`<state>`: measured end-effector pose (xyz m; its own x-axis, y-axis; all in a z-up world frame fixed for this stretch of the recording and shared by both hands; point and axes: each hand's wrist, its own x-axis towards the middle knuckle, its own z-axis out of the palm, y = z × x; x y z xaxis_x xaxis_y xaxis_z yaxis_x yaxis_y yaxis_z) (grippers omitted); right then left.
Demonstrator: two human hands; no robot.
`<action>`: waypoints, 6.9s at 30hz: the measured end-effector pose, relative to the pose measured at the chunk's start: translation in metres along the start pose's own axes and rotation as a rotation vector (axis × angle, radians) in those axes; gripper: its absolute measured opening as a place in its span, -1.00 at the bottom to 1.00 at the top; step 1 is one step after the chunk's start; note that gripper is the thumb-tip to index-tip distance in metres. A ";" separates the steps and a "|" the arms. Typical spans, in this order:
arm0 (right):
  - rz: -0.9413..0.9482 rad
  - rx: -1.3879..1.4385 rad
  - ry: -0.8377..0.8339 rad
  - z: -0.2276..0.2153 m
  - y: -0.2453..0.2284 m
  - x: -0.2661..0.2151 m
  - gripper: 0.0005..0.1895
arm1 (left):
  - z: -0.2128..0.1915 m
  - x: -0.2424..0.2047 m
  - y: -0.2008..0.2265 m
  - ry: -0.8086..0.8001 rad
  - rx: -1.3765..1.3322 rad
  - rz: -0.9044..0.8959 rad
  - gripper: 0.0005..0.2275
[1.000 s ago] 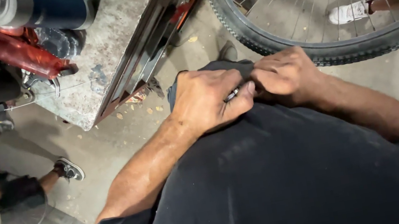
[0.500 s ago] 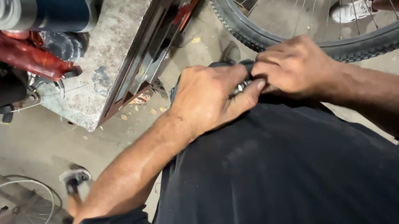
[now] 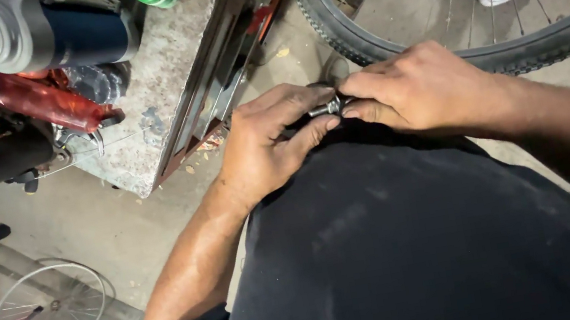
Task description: The person works on a bicycle wheel hub, using a hammer and a small metal rod to tap a component. They then use pliers to manipulate a small part and insert it into the hub. Finally, they use a screwdriver to adjust the hub on the wheel.
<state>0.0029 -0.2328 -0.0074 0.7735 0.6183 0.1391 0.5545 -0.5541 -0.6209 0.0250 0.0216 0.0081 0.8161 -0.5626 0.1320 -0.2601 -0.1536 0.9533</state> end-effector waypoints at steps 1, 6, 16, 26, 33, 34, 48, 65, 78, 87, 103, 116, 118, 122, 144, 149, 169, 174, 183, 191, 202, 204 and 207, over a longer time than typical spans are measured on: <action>-0.007 -0.002 -0.006 -0.004 -0.004 0.004 -0.69 | 0.000 0.000 -0.001 0.000 -0.004 -0.009 -0.77; 0.022 -0.065 -0.029 0.005 -0.003 -0.001 -0.73 | 0.000 -0.005 -0.001 0.005 -0.037 -0.031 -0.82; 0.209 0.136 -0.113 0.033 -0.003 -0.010 -0.73 | 0.005 -0.017 -0.011 0.029 -0.110 -0.136 -0.83; 0.240 0.243 -0.153 0.035 -0.005 -0.009 -0.80 | 0.000 -0.014 -0.010 -0.021 -0.086 -0.118 -0.85; 0.263 0.274 -0.240 0.036 -0.006 -0.008 -0.82 | -0.004 -0.007 -0.009 -0.106 -0.071 -0.102 -0.86; 0.270 0.309 -0.254 0.037 -0.005 -0.008 -0.84 | -0.004 -0.007 -0.009 -0.110 -0.076 -0.106 -0.86; 0.333 0.454 -0.254 0.013 0.001 0.003 -0.71 | -0.006 -0.010 -0.014 -0.055 -0.117 -0.196 -0.78; 0.237 0.383 -0.303 0.029 0.003 0.001 -0.81 | -0.004 -0.004 -0.006 -0.152 -0.059 -0.152 -0.91; 0.311 0.379 -0.366 0.028 0.008 0.002 -0.84 | 0.000 -0.001 -0.014 -0.189 -0.046 -0.169 -0.91; 0.412 0.626 -0.390 0.004 0.025 0.020 -0.74 | -0.008 0.007 -0.011 -0.089 -0.058 -0.212 -0.85; 0.302 0.436 -0.427 -0.004 0.028 0.022 -0.71 | 0.000 0.015 -0.002 -0.089 0.025 -0.133 -0.79; 0.334 0.458 -0.381 0.006 0.028 0.004 -0.78 | 0.012 0.019 -0.007 -0.159 0.071 -0.074 -0.81; 0.328 0.474 -0.395 0.005 0.028 0.002 -0.79 | 0.016 0.022 -0.003 -0.178 0.094 -0.061 -0.81; 0.318 0.482 -0.415 0.011 0.033 -0.005 -0.80 | 0.020 0.023 0.001 -0.226 0.131 -0.058 -0.81; 0.360 0.481 -0.443 -0.003 0.027 -0.001 -0.75 | 0.017 0.030 -0.010 -0.221 0.339 0.105 -0.73; 0.383 0.494 -0.445 -0.007 0.023 -0.001 -0.75 | 0.017 0.028 -0.010 -0.209 0.288 0.145 -0.74; 0.406 0.477 -0.246 -0.030 0.027 0.005 -0.71 | 0.005 0.034 -0.013 -0.153 -0.035 -0.056 -0.76; 0.457 0.540 -0.311 -0.038 0.029 0.006 -0.73 | 0.007 0.031 -0.009 -0.124 -0.035 -0.103 -0.66; 0.366 0.540 -0.266 -0.034 0.037 -0.002 -0.75 | 0.016 0.036 0.003 -0.100 0.004 -0.108 -0.74; 0.231 0.452 -0.188 -0.028 0.029 -0.016 -0.75 | 0.036 0.030 0.019 -0.150 0.148 -0.053 -0.78; 0.236 0.441 -0.185 0.007 0.037 -0.043 -0.89 | 0.047 0.015 0.012 -0.251 0.306 -0.063 -0.80; 0.227 0.447 -0.182 0.009 0.037 -0.044 -0.90 | 0.048 0.015 0.015 -0.251 0.340 -0.061 -0.81; 0.208 0.461 -0.172 0.002 0.031 -0.039 -0.91 | 0.049 0.011 0.013 -0.259 0.403 -0.043 -0.83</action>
<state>-0.0102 -0.2730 -0.0333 0.7699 0.6252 -0.1279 0.1722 -0.3965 -0.9018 0.0050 -0.0266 0.0083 0.6887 -0.7246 -0.0260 -0.4500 -0.4553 0.7683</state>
